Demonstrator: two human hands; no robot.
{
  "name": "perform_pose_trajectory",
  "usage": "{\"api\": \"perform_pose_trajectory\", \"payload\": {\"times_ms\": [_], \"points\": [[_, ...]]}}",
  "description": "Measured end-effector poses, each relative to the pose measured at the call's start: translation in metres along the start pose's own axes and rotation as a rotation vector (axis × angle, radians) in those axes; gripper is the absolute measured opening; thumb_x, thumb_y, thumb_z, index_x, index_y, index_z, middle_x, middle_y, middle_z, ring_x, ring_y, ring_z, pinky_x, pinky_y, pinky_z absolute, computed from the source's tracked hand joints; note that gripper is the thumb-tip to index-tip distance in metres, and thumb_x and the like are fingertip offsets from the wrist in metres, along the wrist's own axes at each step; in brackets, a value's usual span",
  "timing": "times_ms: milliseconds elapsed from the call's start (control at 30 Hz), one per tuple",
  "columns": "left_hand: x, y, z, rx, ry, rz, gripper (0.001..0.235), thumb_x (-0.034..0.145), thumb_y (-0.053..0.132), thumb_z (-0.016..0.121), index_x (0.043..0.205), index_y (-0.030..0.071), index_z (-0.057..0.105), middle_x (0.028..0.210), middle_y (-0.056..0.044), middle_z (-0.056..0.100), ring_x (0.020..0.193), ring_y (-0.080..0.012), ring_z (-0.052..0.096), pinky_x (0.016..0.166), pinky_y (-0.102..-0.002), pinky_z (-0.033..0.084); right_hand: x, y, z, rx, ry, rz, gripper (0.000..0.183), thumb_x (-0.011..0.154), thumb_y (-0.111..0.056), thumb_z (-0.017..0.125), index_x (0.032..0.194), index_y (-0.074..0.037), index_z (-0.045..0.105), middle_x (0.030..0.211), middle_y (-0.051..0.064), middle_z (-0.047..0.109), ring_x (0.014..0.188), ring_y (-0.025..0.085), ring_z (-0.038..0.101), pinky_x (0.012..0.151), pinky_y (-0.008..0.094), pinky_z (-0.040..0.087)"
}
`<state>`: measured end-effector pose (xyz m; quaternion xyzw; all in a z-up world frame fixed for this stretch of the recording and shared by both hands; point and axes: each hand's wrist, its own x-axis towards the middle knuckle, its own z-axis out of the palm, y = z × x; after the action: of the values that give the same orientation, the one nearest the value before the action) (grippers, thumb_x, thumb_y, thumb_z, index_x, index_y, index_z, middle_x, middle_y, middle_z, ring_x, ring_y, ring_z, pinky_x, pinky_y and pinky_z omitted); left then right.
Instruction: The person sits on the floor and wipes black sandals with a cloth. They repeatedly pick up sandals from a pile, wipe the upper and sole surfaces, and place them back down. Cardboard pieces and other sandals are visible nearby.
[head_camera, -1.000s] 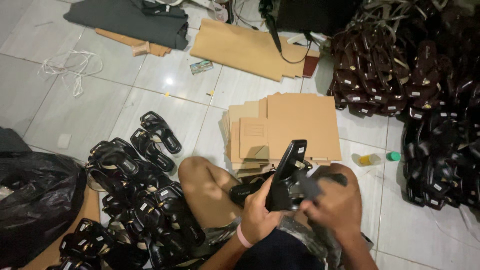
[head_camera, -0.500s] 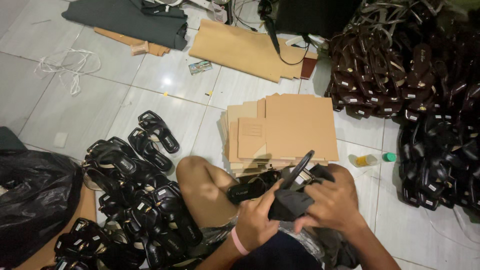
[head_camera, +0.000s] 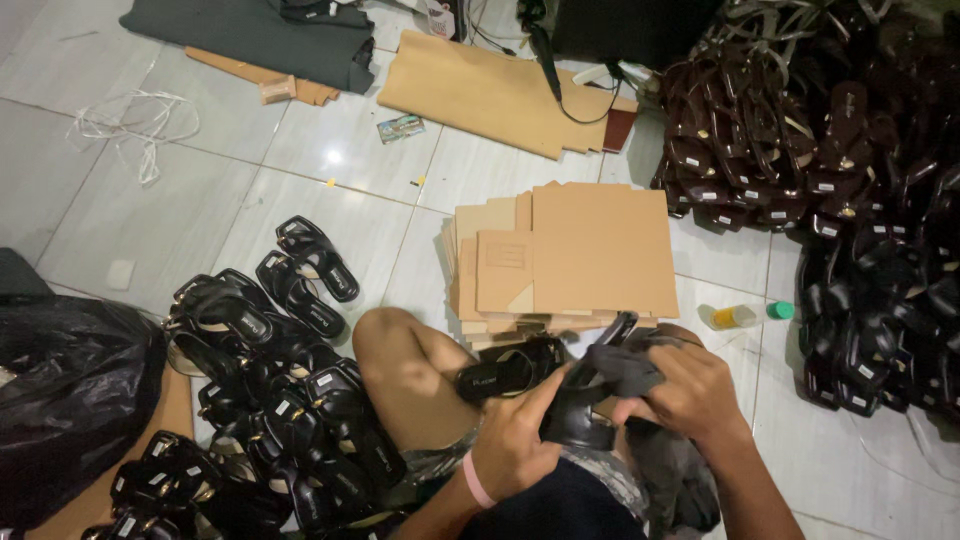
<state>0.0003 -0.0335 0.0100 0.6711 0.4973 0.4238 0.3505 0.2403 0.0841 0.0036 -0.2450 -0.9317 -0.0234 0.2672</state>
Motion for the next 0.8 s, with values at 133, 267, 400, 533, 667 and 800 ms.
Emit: {"api": "perform_pose_trajectory", "payload": {"times_ms": [133,267,400,533,667,800], "points": [[0.001,-0.001,-0.002,-0.018,-0.069,-0.097,0.086,0.068,0.009,0.066,0.151,-0.003,0.048,0.118,-0.023,0.072,0.085,-0.0348,0.07,0.076,-0.041,0.055,-0.004,-0.016,0.003,-0.006,0.124,-0.093,0.063,0.073,-0.073,0.061,0.063,-0.012,0.064,0.068,0.0,0.054,0.062,0.025,0.064,0.066,0.05,0.05],[0.004,0.006,-0.005,0.025,-0.023,-0.061,0.083,0.068,0.008,0.066,0.149,-0.002,0.05,0.113,-0.023,0.071,0.086,-0.0333,0.07,0.076,-0.04,0.054,-0.022,-0.004,0.015,0.025,-0.038,0.015,0.071,0.067,-0.078,0.066,0.047,-0.01,0.057,0.063,0.003,0.06,0.053,0.023,0.062,0.067,0.055,0.054],[0.011,0.013,-0.015,-0.23,-0.112,-0.242,0.072,0.075,0.005,0.065,0.146,0.0,0.054,0.1,-0.02,0.073,0.079,-0.0247,0.073,0.072,-0.034,0.056,-0.027,0.024,0.006,-0.049,-0.007,0.138,0.067,0.075,-0.07,0.065,0.057,-0.005,0.058,0.075,0.008,0.063,0.059,0.026,0.062,0.054,0.039,0.05],[0.007,0.005,-0.018,-0.42,-0.115,-0.059,0.058,0.081,0.002,0.072,0.138,-0.003,0.06,0.109,-0.02,0.075,0.097,-0.0234,0.075,0.085,-0.033,0.058,-0.023,0.021,-0.004,0.048,0.022,0.138,0.067,0.08,-0.07,0.057,0.076,-0.003,0.067,0.076,0.008,0.058,0.059,0.029,0.058,0.054,0.04,0.047],[0.005,-0.008,-0.011,-0.331,-0.112,-0.053,0.061,0.081,0.003,0.075,0.139,-0.002,0.06,0.107,-0.02,0.075,0.093,-0.0232,0.074,0.083,-0.032,0.057,-0.025,0.023,-0.009,0.096,0.023,0.112,0.068,0.083,-0.069,0.052,0.083,-0.003,0.067,0.081,0.009,0.062,0.059,0.028,0.056,0.053,0.041,0.045],[0.004,-0.008,-0.011,-0.417,-0.093,-0.123,0.079,0.075,-0.004,0.065,0.151,-0.001,0.046,0.112,-0.02,0.075,0.095,-0.0173,0.071,0.085,-0.028,0.054,-0.031,0.025,-0.008,0.154,-0.014,0.108,0.066,0.081,-0.069,0.052,0.076,-0.004,0.067,0.071,0.009,0.056,0.054,0.028,0.055,0.049,0.043,0.043]]}}
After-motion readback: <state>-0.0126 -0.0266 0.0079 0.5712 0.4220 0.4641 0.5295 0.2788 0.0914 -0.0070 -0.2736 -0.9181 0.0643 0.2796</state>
